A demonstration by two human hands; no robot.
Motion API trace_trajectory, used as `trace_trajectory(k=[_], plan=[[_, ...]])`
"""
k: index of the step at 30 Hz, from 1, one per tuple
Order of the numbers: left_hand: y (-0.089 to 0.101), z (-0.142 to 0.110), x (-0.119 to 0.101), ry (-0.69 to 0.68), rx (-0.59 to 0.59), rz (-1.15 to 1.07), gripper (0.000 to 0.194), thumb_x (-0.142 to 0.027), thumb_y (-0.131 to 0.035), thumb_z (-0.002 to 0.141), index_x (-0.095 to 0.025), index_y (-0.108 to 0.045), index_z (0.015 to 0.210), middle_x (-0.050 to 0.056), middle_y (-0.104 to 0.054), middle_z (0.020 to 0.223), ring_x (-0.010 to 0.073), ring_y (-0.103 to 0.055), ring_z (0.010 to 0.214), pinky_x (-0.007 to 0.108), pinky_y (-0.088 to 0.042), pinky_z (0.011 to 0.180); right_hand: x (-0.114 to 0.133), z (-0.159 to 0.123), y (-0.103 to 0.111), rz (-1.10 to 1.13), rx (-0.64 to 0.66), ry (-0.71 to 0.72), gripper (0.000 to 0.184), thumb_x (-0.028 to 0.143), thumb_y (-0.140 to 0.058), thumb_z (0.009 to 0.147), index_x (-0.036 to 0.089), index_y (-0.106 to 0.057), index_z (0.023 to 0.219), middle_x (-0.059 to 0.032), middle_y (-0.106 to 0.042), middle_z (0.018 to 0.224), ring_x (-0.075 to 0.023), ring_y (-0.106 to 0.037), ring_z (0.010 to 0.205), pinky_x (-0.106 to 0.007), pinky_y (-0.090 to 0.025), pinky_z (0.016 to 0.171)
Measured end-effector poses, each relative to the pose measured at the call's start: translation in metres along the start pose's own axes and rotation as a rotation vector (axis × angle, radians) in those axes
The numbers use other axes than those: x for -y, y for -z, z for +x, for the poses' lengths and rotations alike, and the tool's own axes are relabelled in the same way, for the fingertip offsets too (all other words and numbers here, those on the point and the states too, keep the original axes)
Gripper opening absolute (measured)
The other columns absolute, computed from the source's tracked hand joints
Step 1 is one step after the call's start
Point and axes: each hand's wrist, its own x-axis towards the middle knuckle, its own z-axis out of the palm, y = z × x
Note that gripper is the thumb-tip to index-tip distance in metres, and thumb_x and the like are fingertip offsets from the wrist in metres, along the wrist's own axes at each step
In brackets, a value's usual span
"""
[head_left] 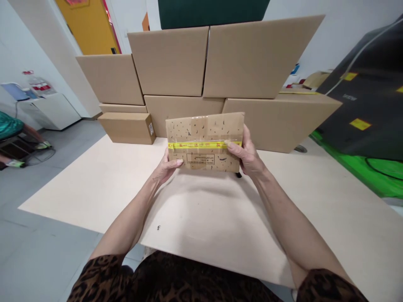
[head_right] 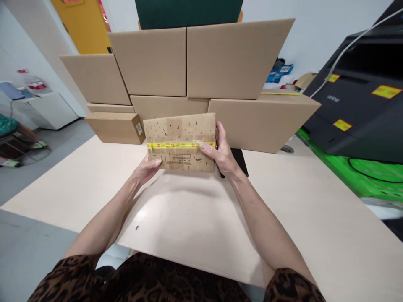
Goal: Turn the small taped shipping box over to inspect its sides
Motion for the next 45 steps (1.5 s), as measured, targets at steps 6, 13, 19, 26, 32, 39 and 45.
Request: trace_trajectory(k=[6, 13, 19, 26, 32, 39, 45], plan=[[0.000, 0.003, 0.005, 0.068, 0.032, 0.013, 0.087, -0.074, -0.092, 0.068, -0.024, -0.069, 0.136, 0.017, -0.073, 0.144, 0.0418, -0.058, 0.148, 0.058, -0.048, 0.121, 0.003, -0.003, 0.004, -0.114, 0.070, 0.091, 0.112, 0.049, -0.098, 0.066, 0.042, -0.040, 0.161, -0.0031, -0.050, 0.169, -0.0348, -0.045, 0.159, -0.062, -0.036, 0.133], [0.021, 0.003, -0.007, 0.189, -0.023, -0.115, 0.097, -0.100, -0.064, 0.073, -0.029, -0.068, 0.140, 0.016, -0.064, 0.156, 0.0516, -0.061, 0.138, 0.066, -0.063, 0.092, -0.001, -0.001, 0.013, -0.529, 0.282, 0.328, 0.131, 0.061, -0.098, 0.059, 0.041, -0.031, 0.170, -0.0034, -0.027, 0.183, -0.0423, -0.020, 0.170, -0.065, -0.016, 0.138], [0.028, 0.003, -0.004, 0.291, 0.047, -0.153, 0.092, -0.093, -0.069, 0.076, -0.027, -0.066, 0.141, 0.021, -0.066, 0.152, 0.0521, -0.065, 0.135, 0.073, -0.062, 0.090, -0.007, 0.003, 0.011, -0.643, 0.313, 0.463, 0.102, 0.066, -0.092, 0.067, 0.044, -0.052, 0.159, 0.0000, -0.037, 0.180, -0.0440, -0.015, 0.172, -0.068, -0.005, 0.139], [0.035, 0.005, -0.005, 0.279, 0.014, -0.127, 0.094, -0.100, -0.056, 0.077, -0.023, -0.073, 0.129, 0.021, -0.078, 0.129, 0.0508, -0.061, 0.142, 0.072, -0.056, 0.104, -0.004, -0.002, 0.010, -0.653, 0.381, 0.570, 0.059, 0.047, -0.076, 0.092, 0.056, -0.061, 0.149, 0.0115, -0.043, 0.176, -0.0368, -0.024, 0.171, -0.070, -0.007, 0.137], [0.025, 0.006, -0.005, 0.260, -0.157, -0.211, 0.041, -0.055, -0.071, 0.087, -0.025, -0.079, 0.113, 0.008, -0.085, 0.114, 0.0390, -0.070, 0.131, 0.059, -0.058, 0.109, 0.005, -0.009, 0.002, -0.685, 0.280, 0.541, 0.052, 0.036, -0.064, 0.099, 0.055, -0.063, 0.147, 0.0126, -0.044, 0.175, -0.0339, -0.026, 0.170, -0.070, -0.010, 0.137], [0.013, 0.007, 0.001, 0.081, -0.247, -0.251, 0.039, -0.050, -0.070, 0.083, -0.026, -0.078, 0.112, 0.005, -0.084, 0.117, 0.0357, -0.068, 0.134, 0.057, -0.059, 0.109, -0.003, -0.008, -0.003, -0.205, -0.048, 0.115, 0.055, 0.061, -0.072, 0.093, 0.042, -0.068, 0.144, 0.0011, -0.061, 0.163, -0.0333, -0.044, 0.161, -0.062, -0.032, 0.134], [0.006, 0.008, 0.001, 0.003, -0.331, -0.295, 0.041, -0.038, -0.068, 0.077, -0.022, -0.078, 0.114, 0.005, -0.085, 0.119, 0.0352, -0.066, 0.139, 0.052, -0.059, 0.112, -0.010, -0.010, -0.010, 0.008, -0.015, -0.116, 0.055, 0.075, -0.076, 0.085, 0.042, -0.074, 0.129, 0.0000, -0.066, 0.157, -0.0332, -0.057, 0.149, -0.059, -0.053, 0.117]])
